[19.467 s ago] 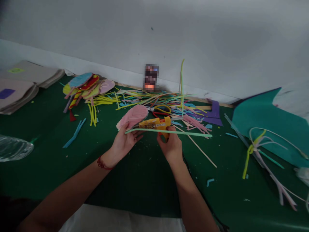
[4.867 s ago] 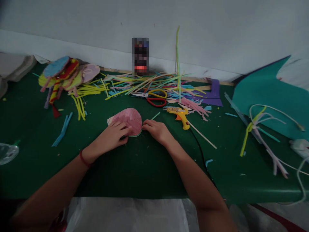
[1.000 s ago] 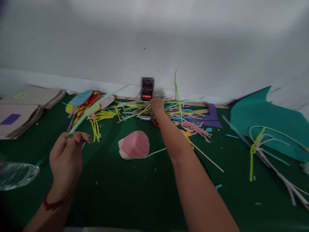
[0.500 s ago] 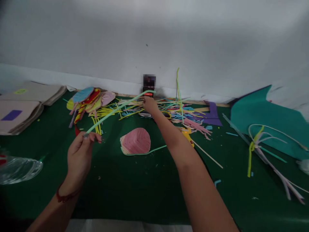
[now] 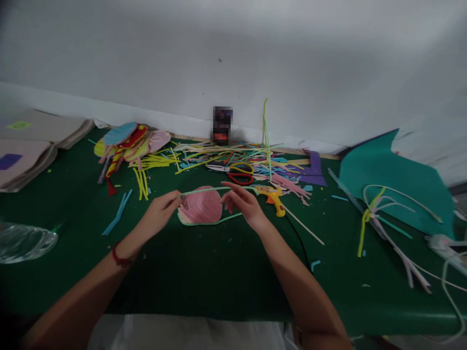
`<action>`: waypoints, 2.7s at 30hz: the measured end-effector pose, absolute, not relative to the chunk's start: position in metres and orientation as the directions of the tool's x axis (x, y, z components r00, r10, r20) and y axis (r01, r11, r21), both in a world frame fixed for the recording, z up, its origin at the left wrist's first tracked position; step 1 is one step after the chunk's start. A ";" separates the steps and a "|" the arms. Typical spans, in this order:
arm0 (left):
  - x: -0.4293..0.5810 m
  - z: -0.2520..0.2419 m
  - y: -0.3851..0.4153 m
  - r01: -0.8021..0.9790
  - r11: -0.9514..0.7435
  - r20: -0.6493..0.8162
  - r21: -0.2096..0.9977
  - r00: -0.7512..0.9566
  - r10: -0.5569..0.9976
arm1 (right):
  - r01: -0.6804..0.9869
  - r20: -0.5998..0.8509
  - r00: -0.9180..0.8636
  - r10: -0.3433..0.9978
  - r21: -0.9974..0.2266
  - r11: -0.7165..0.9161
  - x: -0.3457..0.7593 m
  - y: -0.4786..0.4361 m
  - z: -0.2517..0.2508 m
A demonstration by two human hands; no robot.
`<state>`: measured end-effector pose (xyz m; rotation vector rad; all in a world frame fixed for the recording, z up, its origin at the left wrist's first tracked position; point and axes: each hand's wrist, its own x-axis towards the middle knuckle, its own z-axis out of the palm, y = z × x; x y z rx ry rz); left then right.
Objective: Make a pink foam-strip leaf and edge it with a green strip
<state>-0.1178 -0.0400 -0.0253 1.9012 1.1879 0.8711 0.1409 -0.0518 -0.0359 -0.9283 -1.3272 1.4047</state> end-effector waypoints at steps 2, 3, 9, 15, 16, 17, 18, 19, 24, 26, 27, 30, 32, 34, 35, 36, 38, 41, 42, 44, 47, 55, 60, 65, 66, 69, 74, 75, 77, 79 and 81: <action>-0.117 -0.030 -0.030 0.458 -0.328 0.164 0.826 0.362 0.918 | -0.091 0.070 -0.201 0.977 -0.995 0.052 0.154 -0.063 -0.038; -0.117 -0.033 -0.024 0.457 -0.331 0.171 0.826 0.357 0.918 | -0.047 0.061 -0.189 0.980 -0.998 0.053 0.160 -0.068 -0.041; -0.127 -0.049 0.023 0.636 -0.332 0.136 0.696 0.337 0.931 | 0.209 0.035 -0.076 0.996 -0.977 0.050 0.189 -0.087 -0.059; -0.136 -0.050 0.028 0.913 -0.299 0.074 0.276 0.290 0.954 | 0.577 0.133 -0.087 0.987 -0.801 0.158 0.203 -0.084 -0.069; -0.134 -0.048 0.023 0.928 -0.287 0.106 0.237 0.269 0.957 | 0.626 0.158 -0.119 0.980 -0.754 0.197 0.203 -0.084 -0.071; -0.129 -0.046 0.017 0.939 -0.278 0.151 0.204 0.250 0.956 | 0.663 0.173 -0.150 0.974 -0.713 0.228 0.201 -0.084 -0.074; -0.122 -0.044 0.010 0.941 -0.286 0.205 0.179 0.249 0.947 | 0.688 0.183 -0.177 0.967 -0.680 0.254 0.200 -0.083 -0.076; -0.114 -0.042 0.002 0.932 -0.312 0.244 0.182 0.265 0.933 | 0.705 0.194 -0.200 0.960 -0.652 0.279 0.197 -0.083 -0.079; -0.068 -0.045 -0.042 0.733 -0.601 0.221 0.317 0.559 0.799 | 0.742 0.255 -0.300 0.919 -0.544 0.393 0.189 -0.081 -0.091; -0.057 -0.050 -0.054 0.693 -0.645 0.159 0.323 0.632 0.758 | 0.755 0.272 -0.312 0.910 -0.511 0.411 0.187 -0.079 -0.093; -0.055 -0.053 -0.057 0.681 -0.661 0.125 0.315 0.660 0.741 | 0.762 0.277 -0.317 0.907 -0.495 0.417 0.187 -0.077 -0.093; -0.057 -0.059 -0.058 0.658 -0.691 0.056 0.299 0.711 0.701 | 0.786 0.280 -0.334 0.900 -0.444 0.430 0.186 -0.075 -0.091; -0.063 -0.062 -0.055 0.632 -0.703 0.050 0.326 0.731 0.681 | 0.797 0.282 -0.343 0.896 -0.418 0.436 0.185 -0.074 -0.090; -0.068 -0.063 -0.051 0.599 -0.708 0.058 0.373 0.747 0.663 | 0.799 0.283 -0.349 0.893 -0.408 0.442 0.185 -0.074 -0.090; -0.070 -0.063 -0.049 0.584 -0.710 0.061 0.394 0.754 0.654 | 0.798 0.283 -0.351 0.893 -0.408 0.443 0.184 -0.074 -0.090; -0.072 -0.063 -0.048 0.570 -0.712 0.061 0.410 0.761 0.645 | 0.798 0.282 -0.351 0.893 -0.409 0.443 0.184 -0.074 -0.091; -0.075 -0.061 -0.046 0.552 -0.717 0.049 0.426 0.777 0.628 | 0.800 0.279 -0.351 0.894 -0.407 0.441 0.184 -0.074 -0.092; -0.078 -0.060 -0.045 0.533 -0.725 0.033 0.436 0.796 0.605 | 0.803 0.274 -0.355 0.894 -0.399 0.442 0.183 -0.074 -0.092; -0.079 -0.060 -0.044 0.528 -0.727 0.033 0.439 0.799 0.601 | 0.803 0.275 -0.358 0.892 -0.398 0.444 0.182 -0.075 -0.091; -0.080 -0.061 -0.043 0.522 -0.725 0.033 0.450 0.801 0.598 | 0.802 0.273 -0.364 0.891 -0.394 0.448 0.181 -0.076 -0.090; -0.080 -0.062 -0.041 0.511 -0.720 0.034 0.469 0.804 0.594 | 0.805 0.272 -0.369 0.889 -0.384 0.452 0.179 -0.076 -0.089; -0.079 -0.061 -0.039 0.493 -0.716 0.044 0.494 0.809 0.587 | 0.820 0.260 -0.338 0.904 -0.389 0.419 0.177 -0.071 -0.096; -0.079 -0.062 -0.038 0.505 -0.716 0.037 0.482 0.805 0.593 | 0.823 0.260 -0.366 0.893 -0.357 0.442 0.173 -0.066 -0.096; -0.081 -0.065 -0.038 0.480 -0.713 0.069 0.511 0.804 0.591 | 0.827 0.251 -0.401 0.881 -0.316 0.466 0.170 -0.055 -0.096; -0.081 -0.065 -0.038 0.479 -0.713 0.071 0.512 0.804 0.590 | 0.825 0.253 -0.405 0.878 -0.314 0.471 0.169 -0.053 -0.096; -0.081 -0.066 -0.038 0.479 -0.712 0.073 0.513 0.803 0.592 | 0.818 0.261 -0.419 0.870 -0.306 0.486 0.166 -0.047 -0.096; -0.081 -0.066 -0.038 0.478 -0.713 0.079 0.513 0.801 0.594 | 0.815 0.253 -0.442 0.861 -0.288 0.503 0.160 -0.040 -0.096; -0.081 -0.066 -0.038 0.476 -0.714 0.077 0.514 0.803 0.591 | 0.815 0.252 -0.446 0.859 -0.284 0.506 0.159 -0.039 -0.096; -0.081 -0.066 -0.038 0.474 -0.715 0.072 0.514 0.807 0.586 | 0.813 0.250 -0.456 0.854 -0.275 0.514 0.158 -0.037 -0.095; -0.081 -0.065 -0.038 0.478 -0.715 0.068 0.511 0.806 0.588 | 0.805 0.247 -0.471 0.847 -0.273 0.527 0.157 -0.035 -0.094; -0.081 -0.065 -0.038 0.483 -0.714 0.068 0.506 0.803 0.591 | 0.795 0.248 -0.483 0.840 -0.279 0.539 0.156 -0.034 -0.094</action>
